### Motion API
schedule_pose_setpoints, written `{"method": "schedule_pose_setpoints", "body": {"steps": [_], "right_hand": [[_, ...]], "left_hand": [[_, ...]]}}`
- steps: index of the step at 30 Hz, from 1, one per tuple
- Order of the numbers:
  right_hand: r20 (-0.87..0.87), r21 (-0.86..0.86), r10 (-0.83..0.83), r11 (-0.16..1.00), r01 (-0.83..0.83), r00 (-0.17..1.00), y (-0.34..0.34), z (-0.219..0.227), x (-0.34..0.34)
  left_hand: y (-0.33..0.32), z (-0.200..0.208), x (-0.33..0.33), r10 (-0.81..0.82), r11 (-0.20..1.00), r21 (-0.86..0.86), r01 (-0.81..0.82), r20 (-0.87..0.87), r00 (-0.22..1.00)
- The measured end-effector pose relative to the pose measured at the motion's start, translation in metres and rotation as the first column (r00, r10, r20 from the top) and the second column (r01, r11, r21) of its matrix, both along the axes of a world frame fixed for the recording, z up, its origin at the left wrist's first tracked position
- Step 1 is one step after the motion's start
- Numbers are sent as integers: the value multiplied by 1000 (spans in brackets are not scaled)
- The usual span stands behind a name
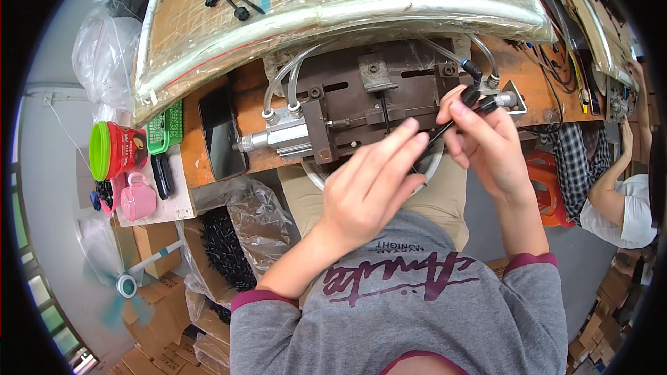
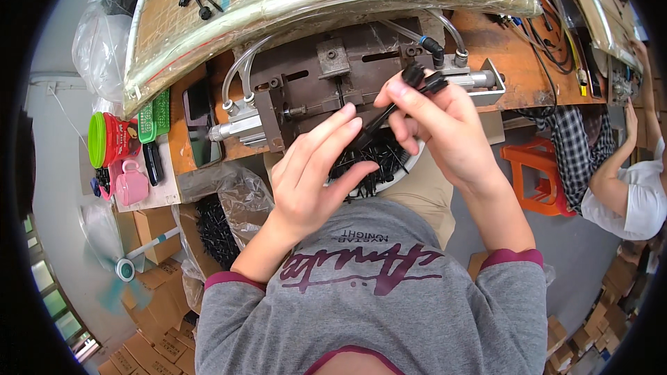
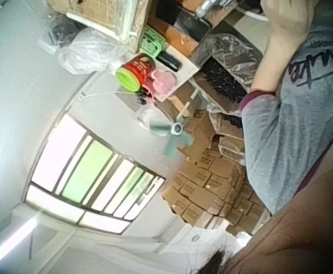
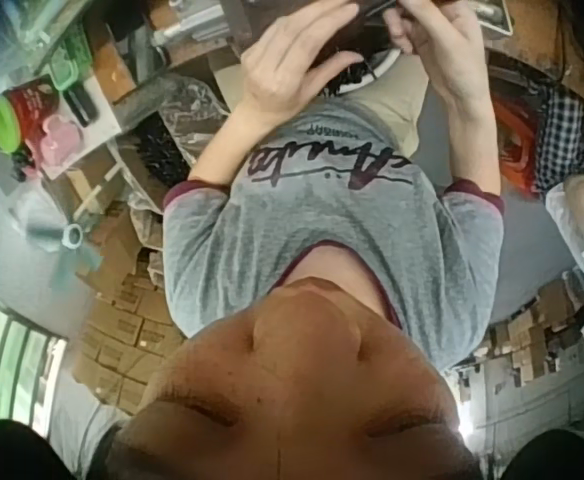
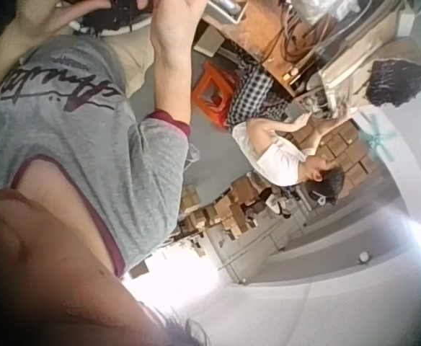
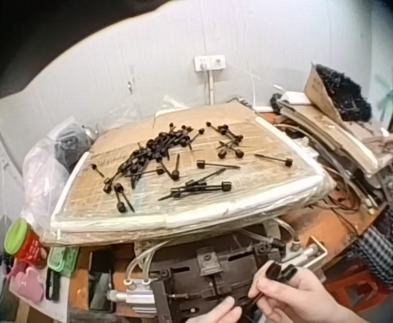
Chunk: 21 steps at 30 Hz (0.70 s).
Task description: Insert small black plastic components into a mechanical press or jig to assemble them.
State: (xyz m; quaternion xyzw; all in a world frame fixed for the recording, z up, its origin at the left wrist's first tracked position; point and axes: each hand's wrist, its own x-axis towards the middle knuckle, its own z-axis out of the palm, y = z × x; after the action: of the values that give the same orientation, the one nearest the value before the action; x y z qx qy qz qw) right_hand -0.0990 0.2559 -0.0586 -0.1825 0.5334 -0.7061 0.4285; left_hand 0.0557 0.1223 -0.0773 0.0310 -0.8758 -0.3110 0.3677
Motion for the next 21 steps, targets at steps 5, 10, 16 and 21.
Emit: {"method": "schedule_pose_setpoints", "body": {"steps": [5,10,16,21], "right_hand": [[11,81,44,996,-45,999,-6,5,-1],[-590,-64,-270,955,290,761,-12,5,-4],[-967,-211,-239,945,250,89,-9,-2,1],[-989,-137,-130,984,117,-69,0,-7,4]], "left_hand": [[1,12,19,-200,978,67,196,54,978],[3,-13,23,1,998,67,-10,141,990],[-1,-47,6,180,935,-337,-108,193,965],[-4,-39,2,179,937,-336,-94,230,957]]}}
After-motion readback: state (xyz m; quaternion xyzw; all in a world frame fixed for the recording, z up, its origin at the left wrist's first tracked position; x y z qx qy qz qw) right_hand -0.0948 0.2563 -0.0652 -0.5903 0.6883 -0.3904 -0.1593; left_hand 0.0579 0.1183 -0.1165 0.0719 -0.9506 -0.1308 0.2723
